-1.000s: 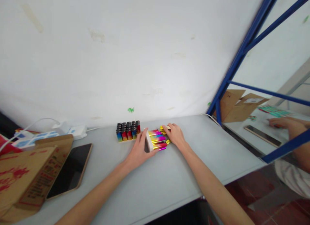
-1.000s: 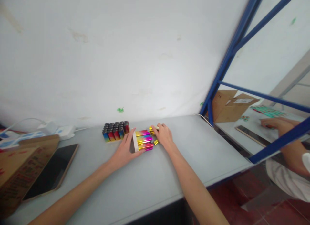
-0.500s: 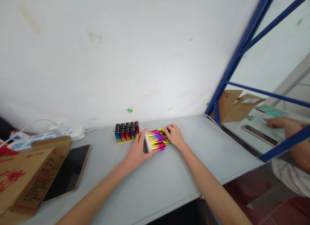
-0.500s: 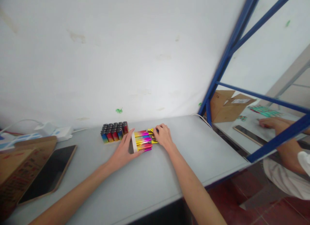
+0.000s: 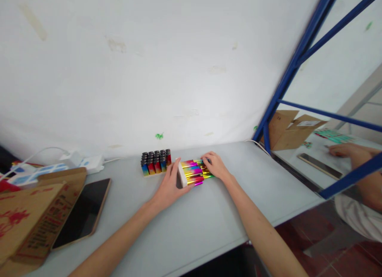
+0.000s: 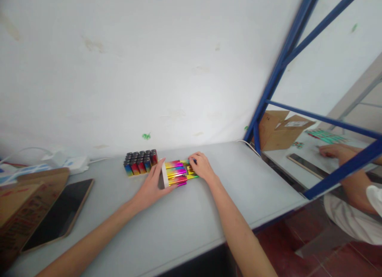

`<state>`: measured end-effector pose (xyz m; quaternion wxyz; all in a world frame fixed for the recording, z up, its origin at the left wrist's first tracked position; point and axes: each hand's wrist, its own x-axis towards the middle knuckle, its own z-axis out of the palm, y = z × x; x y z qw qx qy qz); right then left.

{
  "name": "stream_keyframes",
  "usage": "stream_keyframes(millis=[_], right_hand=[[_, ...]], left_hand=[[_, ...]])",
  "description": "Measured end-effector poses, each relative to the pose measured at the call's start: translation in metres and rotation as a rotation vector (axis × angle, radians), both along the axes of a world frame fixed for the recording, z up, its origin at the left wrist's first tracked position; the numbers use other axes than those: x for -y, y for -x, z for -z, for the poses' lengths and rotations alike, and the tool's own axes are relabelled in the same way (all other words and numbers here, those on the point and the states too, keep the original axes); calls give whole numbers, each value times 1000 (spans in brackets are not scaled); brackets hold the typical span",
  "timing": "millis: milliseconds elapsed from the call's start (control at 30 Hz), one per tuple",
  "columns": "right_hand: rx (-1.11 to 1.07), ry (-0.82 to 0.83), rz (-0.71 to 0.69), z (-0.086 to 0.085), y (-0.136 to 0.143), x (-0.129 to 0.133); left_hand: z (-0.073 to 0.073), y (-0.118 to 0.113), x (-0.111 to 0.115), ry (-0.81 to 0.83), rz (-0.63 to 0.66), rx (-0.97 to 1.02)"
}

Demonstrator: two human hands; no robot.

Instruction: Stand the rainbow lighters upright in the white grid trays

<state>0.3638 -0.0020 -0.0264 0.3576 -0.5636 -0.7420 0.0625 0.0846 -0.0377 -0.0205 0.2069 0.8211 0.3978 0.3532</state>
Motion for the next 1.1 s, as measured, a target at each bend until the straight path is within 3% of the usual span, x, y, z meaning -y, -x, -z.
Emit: stream_keyframes(millis=[167, 300, 500, 667, 767, 900, 1100], right_hand=[[-37, -66, 16, 1, 1, -1], [4, -24, 5, 0, 1, 0], [-15, 24, -35, -7, -2, 4], [-102, -14, 21, -17, 0, 7], [-174, -75, 34, -24, 11, 11], [-227, -67, -73, -31, 43, 22], [15, 51, -211, -37, 80, 36]], left_hand=[[-2, 0, 1, 4, 1, 0], [-4, 0, 1, 27, 8, 3], [-5, 10, -2, 72, 47, -25], [-6, 17, -5, 74, 91, -46], [-5, 16, -6, 83, 95, -30], [0, 14, -7, 88, 101, -10], [5, 12, -8, 116, 115, 22]])
